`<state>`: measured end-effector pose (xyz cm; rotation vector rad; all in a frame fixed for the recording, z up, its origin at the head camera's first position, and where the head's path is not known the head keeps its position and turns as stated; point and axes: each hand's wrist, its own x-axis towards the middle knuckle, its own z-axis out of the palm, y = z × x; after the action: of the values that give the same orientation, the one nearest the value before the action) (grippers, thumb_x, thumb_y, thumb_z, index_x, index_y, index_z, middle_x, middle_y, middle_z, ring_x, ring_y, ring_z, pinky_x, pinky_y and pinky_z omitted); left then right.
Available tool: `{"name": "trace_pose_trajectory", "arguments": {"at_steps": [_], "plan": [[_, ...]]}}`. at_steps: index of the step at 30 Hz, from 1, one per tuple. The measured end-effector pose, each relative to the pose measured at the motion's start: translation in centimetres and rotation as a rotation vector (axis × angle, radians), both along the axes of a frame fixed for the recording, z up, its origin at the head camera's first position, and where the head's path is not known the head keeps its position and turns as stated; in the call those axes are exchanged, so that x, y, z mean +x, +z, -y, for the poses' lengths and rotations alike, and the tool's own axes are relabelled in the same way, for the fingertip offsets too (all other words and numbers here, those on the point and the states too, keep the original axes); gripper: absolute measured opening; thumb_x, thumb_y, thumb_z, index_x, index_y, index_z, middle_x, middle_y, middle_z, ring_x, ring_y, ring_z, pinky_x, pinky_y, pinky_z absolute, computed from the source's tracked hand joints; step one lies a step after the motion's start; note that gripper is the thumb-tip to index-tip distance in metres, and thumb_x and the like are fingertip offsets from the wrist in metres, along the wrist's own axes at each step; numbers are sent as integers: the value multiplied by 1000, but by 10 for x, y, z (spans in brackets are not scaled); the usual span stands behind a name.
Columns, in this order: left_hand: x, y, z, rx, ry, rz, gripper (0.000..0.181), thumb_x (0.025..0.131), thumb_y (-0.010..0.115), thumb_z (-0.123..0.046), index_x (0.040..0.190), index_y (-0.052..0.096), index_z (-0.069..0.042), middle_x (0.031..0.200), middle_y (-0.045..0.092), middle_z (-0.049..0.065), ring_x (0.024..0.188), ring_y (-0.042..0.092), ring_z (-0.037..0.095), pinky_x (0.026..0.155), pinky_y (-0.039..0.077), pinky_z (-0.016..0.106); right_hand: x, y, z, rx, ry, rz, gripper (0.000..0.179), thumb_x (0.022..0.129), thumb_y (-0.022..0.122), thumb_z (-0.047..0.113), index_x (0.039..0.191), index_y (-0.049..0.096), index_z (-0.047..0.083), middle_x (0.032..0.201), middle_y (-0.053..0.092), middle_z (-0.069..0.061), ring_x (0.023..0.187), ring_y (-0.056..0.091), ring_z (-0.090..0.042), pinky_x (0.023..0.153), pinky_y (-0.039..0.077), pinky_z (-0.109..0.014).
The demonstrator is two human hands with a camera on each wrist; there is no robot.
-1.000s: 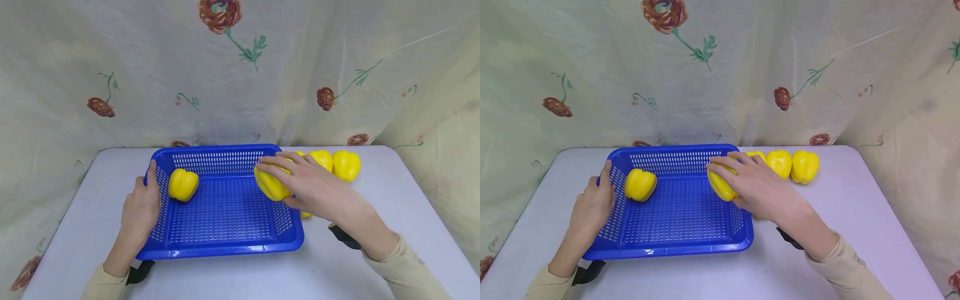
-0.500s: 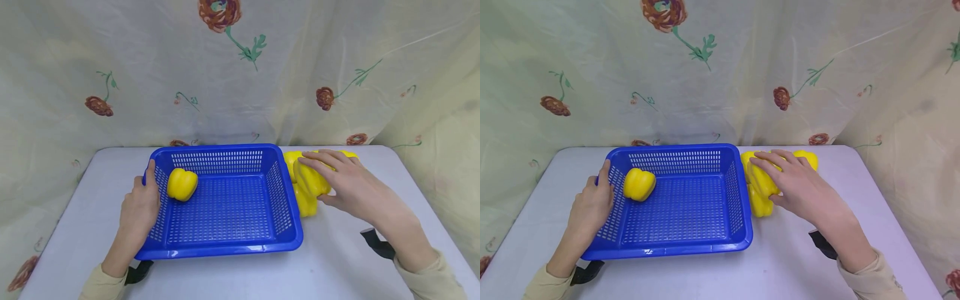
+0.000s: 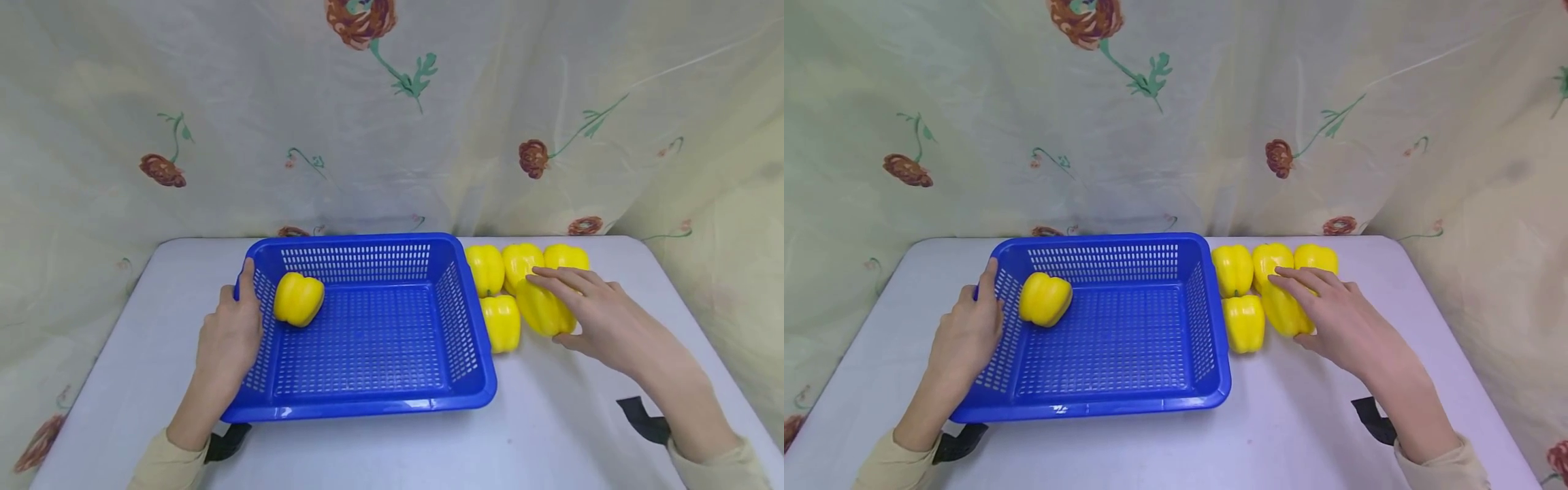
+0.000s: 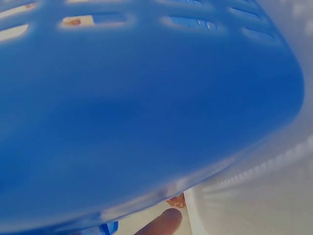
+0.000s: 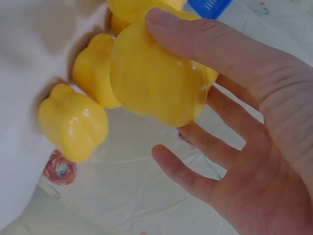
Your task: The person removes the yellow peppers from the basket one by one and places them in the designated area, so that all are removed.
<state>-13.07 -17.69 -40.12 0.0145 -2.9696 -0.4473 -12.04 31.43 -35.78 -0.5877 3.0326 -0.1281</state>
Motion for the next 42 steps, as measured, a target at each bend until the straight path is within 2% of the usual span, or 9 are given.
{"name": "trace_pose_trajectory", "arguments": {"at_steps": [5, 16, 22, 27, 35, 42], "plan": [[0, 0, -1, -5, 1, -5, 69, 108, 54, -4, 168, 22, 4, 126, 58, 48, 50, 60, 36, 48, 61, 48, 1, -12, -6, 0, -33, 32, 97, 75, 99, 12, 159, 52, 16, 159, 54, -23, 143, 49, -55, 104, 40, -88], [-1, 0, -1, 2, 2, 7, 70, 108, 54, -4, 169, 21, 3, 128, 56, 49, 50, 59, 35, 47, 60, 46, 5, -40, -7, -43, -20, 24, 89, 74, 100, 12, 153, 59, 16, 154, 60, -20, 139, 55, -53, 101, 41, -90], [-1, 0, -1, -6, 6, 10, 69, 109, 54, -5, 169, 21, 3, 128, 57, 48, 51, 61, 36, 47, 61, 46, 5, -50, -7, -75, -13, 7, 89, 72, 101, 13, 150, 60, 16, 152, 61, -19, 138, 56, -51, 104, 47, -84], [-1, 0, -1, -10, 6, 14, 70, 109, 54, -5, 170, 20, 3, 128, 57, 48, 51, 61, 37, 47, 61, 46, 6, -52, -5, -93, -6, -6, 90, 71, 102, 11, 150, 60, 16, 152, 61, -18, 139, 55, -48, 105, 49, -80], [-1, -1, -1, -6, 0, 5, 70, 108, 54, -4, 169, 21, 3, 128, 57, 48, 49, 60, 34, 46, 60, 44, 5, -52, -3, -75, -6, 7, 94, 71, 101, 10, 153, 57, 17, 158, 55, -18, 143, 50, -48, 105, 47, -83], [-1, -1, 0, -5, -2, -7, 70, 107, 55, -3, 169, 22, 4, 127, 58, 48, 49, 60, 34, 46, 60, 45, 5, -49, -2, -72, 2, 16, 96, 69, 102, 12, 153, 57, 17, 157, 55, -19, 142, 52, -47, 105, 50, -79]]}}
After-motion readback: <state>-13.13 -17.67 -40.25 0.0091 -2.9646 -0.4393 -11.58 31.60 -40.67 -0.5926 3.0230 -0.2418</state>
